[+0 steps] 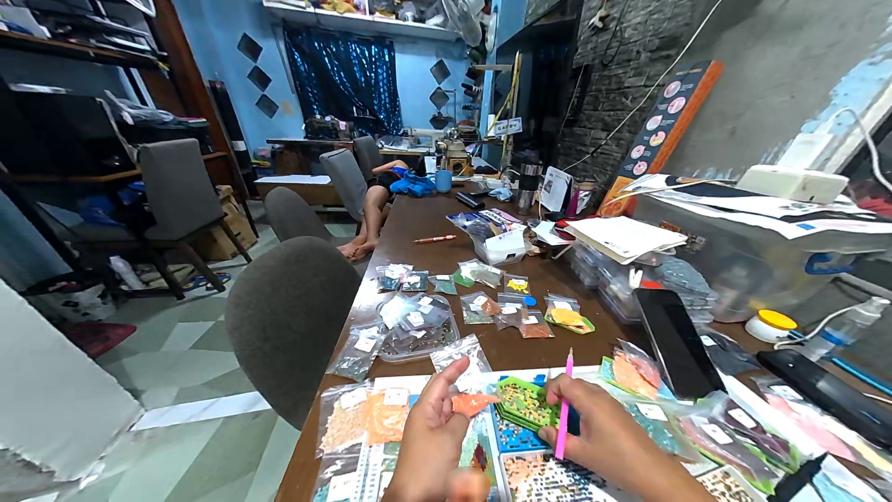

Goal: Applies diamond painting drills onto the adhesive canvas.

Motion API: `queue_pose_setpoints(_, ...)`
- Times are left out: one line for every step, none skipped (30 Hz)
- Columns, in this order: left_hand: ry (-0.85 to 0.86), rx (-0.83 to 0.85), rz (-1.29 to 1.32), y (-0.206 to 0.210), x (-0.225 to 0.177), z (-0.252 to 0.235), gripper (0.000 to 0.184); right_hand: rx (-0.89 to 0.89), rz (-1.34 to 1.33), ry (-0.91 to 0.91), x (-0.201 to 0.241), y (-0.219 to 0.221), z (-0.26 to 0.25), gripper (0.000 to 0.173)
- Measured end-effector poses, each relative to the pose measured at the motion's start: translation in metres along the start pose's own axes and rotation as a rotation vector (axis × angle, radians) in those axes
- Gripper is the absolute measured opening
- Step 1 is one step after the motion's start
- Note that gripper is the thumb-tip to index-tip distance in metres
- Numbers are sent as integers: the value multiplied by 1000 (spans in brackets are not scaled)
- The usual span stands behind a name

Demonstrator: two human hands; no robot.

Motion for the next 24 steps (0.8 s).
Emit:
queue_pose_setpoints(-6,0,1,0,0,0,59,-7,3,-12,0,1,0,37)
queue_pose_setpoints(-8,-1,1,0,0,0,59,-4,5,-14,0,1,0,38)
queue_pose_setpoints(-6,0,-2,0,0,0,59,2,8,-11,0,2,0,38)
queue_pose_setpoints(-7,1,-5,0,1,-1,59,8,13,-6,0,2,0,39)
queue_pose_setpoints(-5,5,-9,0,1,-1,59,19,18,7,0,2,0,41)
queue_pose_setpoints(-1,10,-17,-1,2,-2,60,27,23,19,1,2,-1,42)
queue_pose_setpoints(2,13,-21,-1,3,-2,60,33,28,28,1,2,-1,43)
queue_pose_setpoints(2,13,-24,0,3,-2,60,35,31,35,1,2,-1,43)
queue_pose_setpoints(0,12,-25,0,3,-2,60,35,32,40,1,2,-2,42)
queue_pose_setpoints(-2,13,-27,0,3,-2,60,36,32,48,2,2,-2,41)
queue_pose_setpoints(-4,11,-27,0,3,-2,61,39,32,60,2,2,-2,41)
queue_pose_setpoints(-8,8,-23,0,3,-2,61,41,26,74,2,2,-3,40)
queue_pose_setpoints(-9,7,-21,0,3,-2,60,44,12,97,0,3,-3,41)
queue_pose_setpoints(-7,7,-20,0,3,-2,60,39,-6,118,-3,3,-3,41)
queue_pose_setpoints(-4,7,-17,0,3,-2,60,40,-27,143,-6,4,-3,41)
queue_pose_setpoints(-1,8,-13,0,3,-2,60,44,-48,163,-8,4,-3,42)
queue_pose_setpoints(1,7,-11,0,2,-2,60,49,-61,175,-10,4,-3,42)
queue_pose_setpoints(1,6,-10,0,2,-2,60,59,-71,191,-11,5,-3,42)
queue_pose_setpoints(1,5,-8,0,2,-2,60,61,-78,200,-12,4,-4,42)
queue_pose_setpoints(0,4,-6,0,1,-2,60,62,-80,206,-12,4,-4,42)
queue_pose_setpoints(0,2,-2,0,1,-2,60,63,-79,209,-12,4,-4,42)
queue_pose_setpoints(0,0,1,0,1,-2,59,65,-77,210,-12,4,-3,42)
queue_pose_setpoints(1,-1,2,0,1,-2,59,65,-78,208,-12,4,-3,42)
queue_pose_setpoints(1,-1,1,0,0,-2,59,64,-77,205,-12,4,-4,42)
Point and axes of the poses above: each hand's wrist, its own z-axis away from the middle knuckle, its own y-axis out of the palm, x = y × z, the point moved 6 cm from there along -z, towards the middle knuckle, and after that the axes turned 14 degrees about -x, right-handed, at the moved point
